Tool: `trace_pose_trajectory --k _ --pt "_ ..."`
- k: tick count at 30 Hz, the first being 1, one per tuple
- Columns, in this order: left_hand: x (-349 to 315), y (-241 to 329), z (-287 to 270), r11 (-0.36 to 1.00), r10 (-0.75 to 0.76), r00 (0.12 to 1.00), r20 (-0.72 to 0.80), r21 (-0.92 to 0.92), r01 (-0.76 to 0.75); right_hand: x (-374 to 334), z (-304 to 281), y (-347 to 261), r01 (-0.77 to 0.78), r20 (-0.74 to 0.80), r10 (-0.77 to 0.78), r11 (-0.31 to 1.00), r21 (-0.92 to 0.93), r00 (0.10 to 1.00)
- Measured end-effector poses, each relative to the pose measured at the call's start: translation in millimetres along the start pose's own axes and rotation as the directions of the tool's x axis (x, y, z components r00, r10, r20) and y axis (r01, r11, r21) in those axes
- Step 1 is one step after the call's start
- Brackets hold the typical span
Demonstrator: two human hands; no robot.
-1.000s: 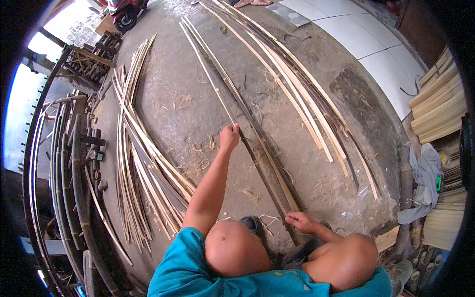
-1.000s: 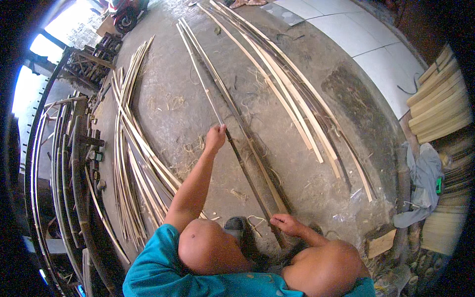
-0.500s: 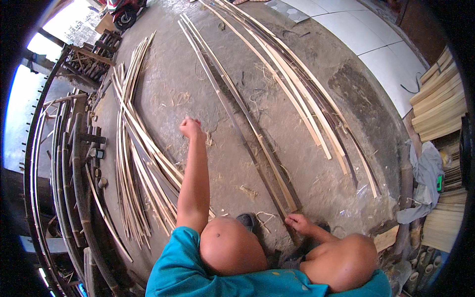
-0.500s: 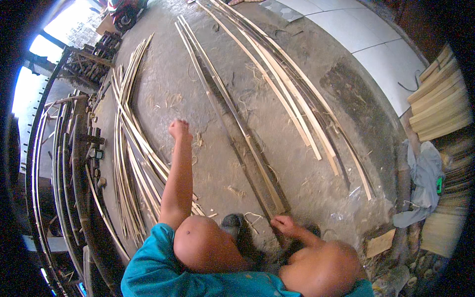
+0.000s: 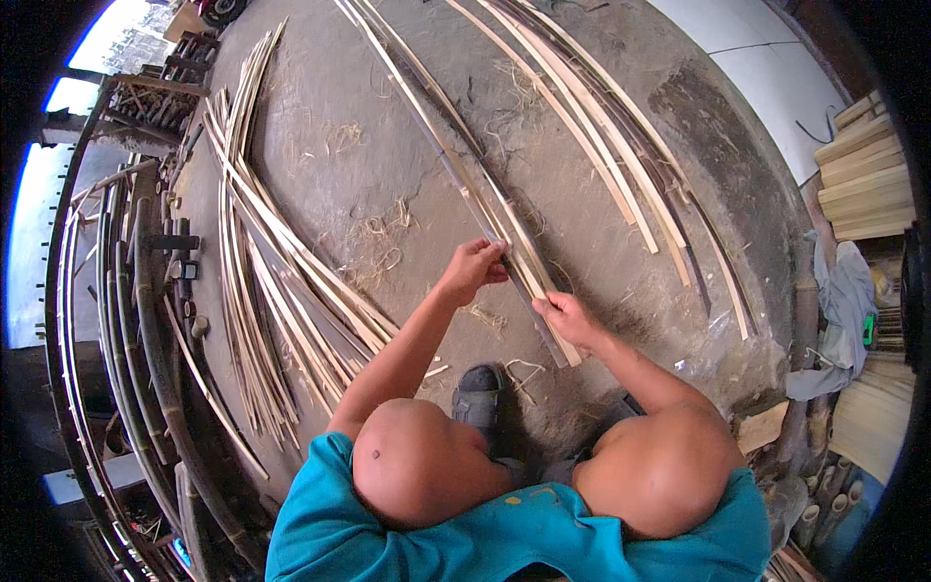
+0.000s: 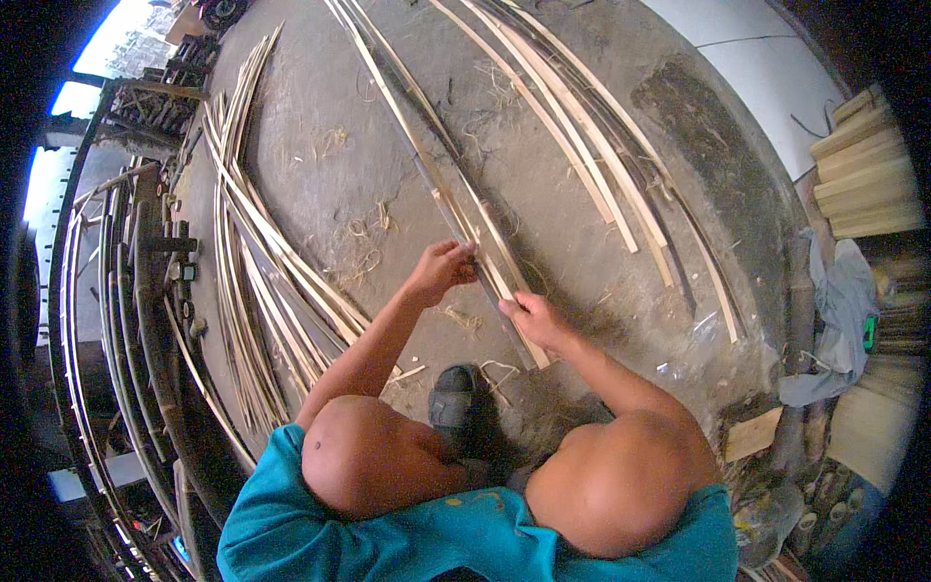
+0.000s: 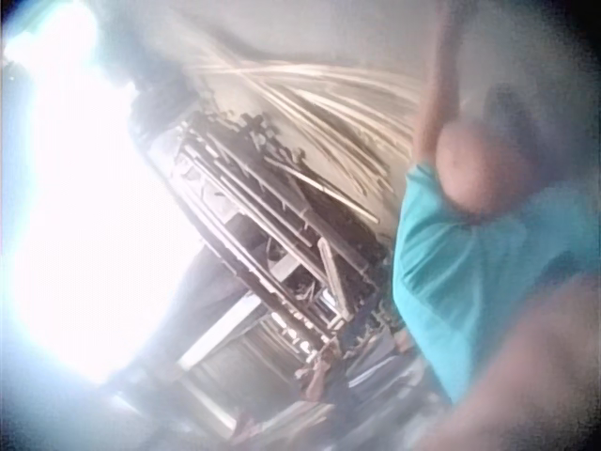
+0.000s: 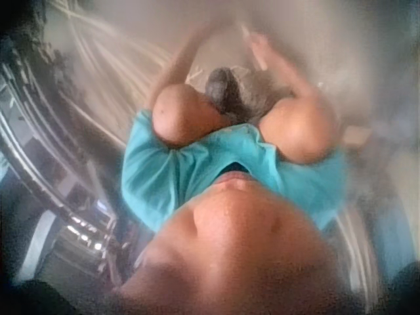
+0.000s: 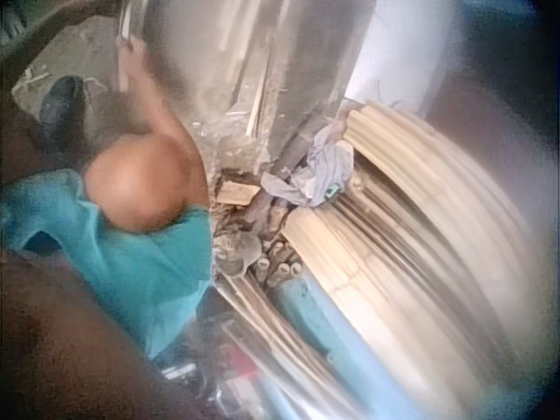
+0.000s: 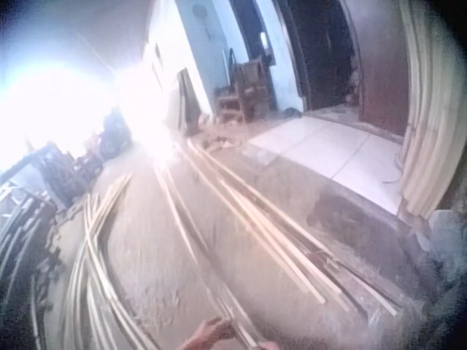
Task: The person sits on the floor and sorts thin wooden strips by picking them up, inspecting them, and placing them into piles. Later, the person stands and uses a yellow string to measure a bamboo structure.
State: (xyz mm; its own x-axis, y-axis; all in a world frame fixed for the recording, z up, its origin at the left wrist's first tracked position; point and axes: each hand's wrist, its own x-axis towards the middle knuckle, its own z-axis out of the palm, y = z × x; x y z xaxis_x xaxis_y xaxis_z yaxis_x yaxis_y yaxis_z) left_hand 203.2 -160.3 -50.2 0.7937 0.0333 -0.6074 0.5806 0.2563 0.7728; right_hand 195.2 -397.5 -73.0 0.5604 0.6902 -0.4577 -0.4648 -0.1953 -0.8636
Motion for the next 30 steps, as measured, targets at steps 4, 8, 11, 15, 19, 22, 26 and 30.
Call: trace_pose_trajectory --k 4,8,11,15,19,22,26,30 --pt "-8 16 3 0.999 0.012 0.998 -0.058 -0.049 -0.015 3 2 -6 0.024 0.022 -0.024 0.999 0.026 0.999" --pt "-10 15 -8 0.999 -0.012 0.999 -0.04 -0.036 0.011 8 6 7 0.055 -0.047 -0.051 0.995 0.088 0.998" --pt "-16 21 -10 0.997 -0.015 1.0 -0.021 -0.07 0.014 4 7 -8 0.023 0.029 -0.026 0.996 0.088 0.999" --pt "-15 27 -8 0.999 -0.012 1.0 0.013 -0.048 0.012 3 3 -14 -0.022 0.025 0.02 0.997 0.079 0.999" --pt "-24 19 -22 0.995 -0.002 1.0 0.002 -0.102 0.002 10 17 -9 0.095 0.036 -0.093 0.994 -0.052 0.995" --pt "-26 17 -26 0.995 0.004 0.999 -0.032 -0.095 -0.007 12 25 -1 0.084 -0.061 -0.097 0.978 -0.191 0.993" --pt "-6 10 -11 0.987 0.036 0.999 -0.006 -0.159 -0.036 -2 15 -8 0.063 -0.088 -0.069 0.996 -0.067 0.994" --pt "-18 1 -20 0.981 0.063 0.997 -0.04 -0.181 -0.07 0 27 -5 0.086 -0.042 -0.084 0.996 0.036 0.996"
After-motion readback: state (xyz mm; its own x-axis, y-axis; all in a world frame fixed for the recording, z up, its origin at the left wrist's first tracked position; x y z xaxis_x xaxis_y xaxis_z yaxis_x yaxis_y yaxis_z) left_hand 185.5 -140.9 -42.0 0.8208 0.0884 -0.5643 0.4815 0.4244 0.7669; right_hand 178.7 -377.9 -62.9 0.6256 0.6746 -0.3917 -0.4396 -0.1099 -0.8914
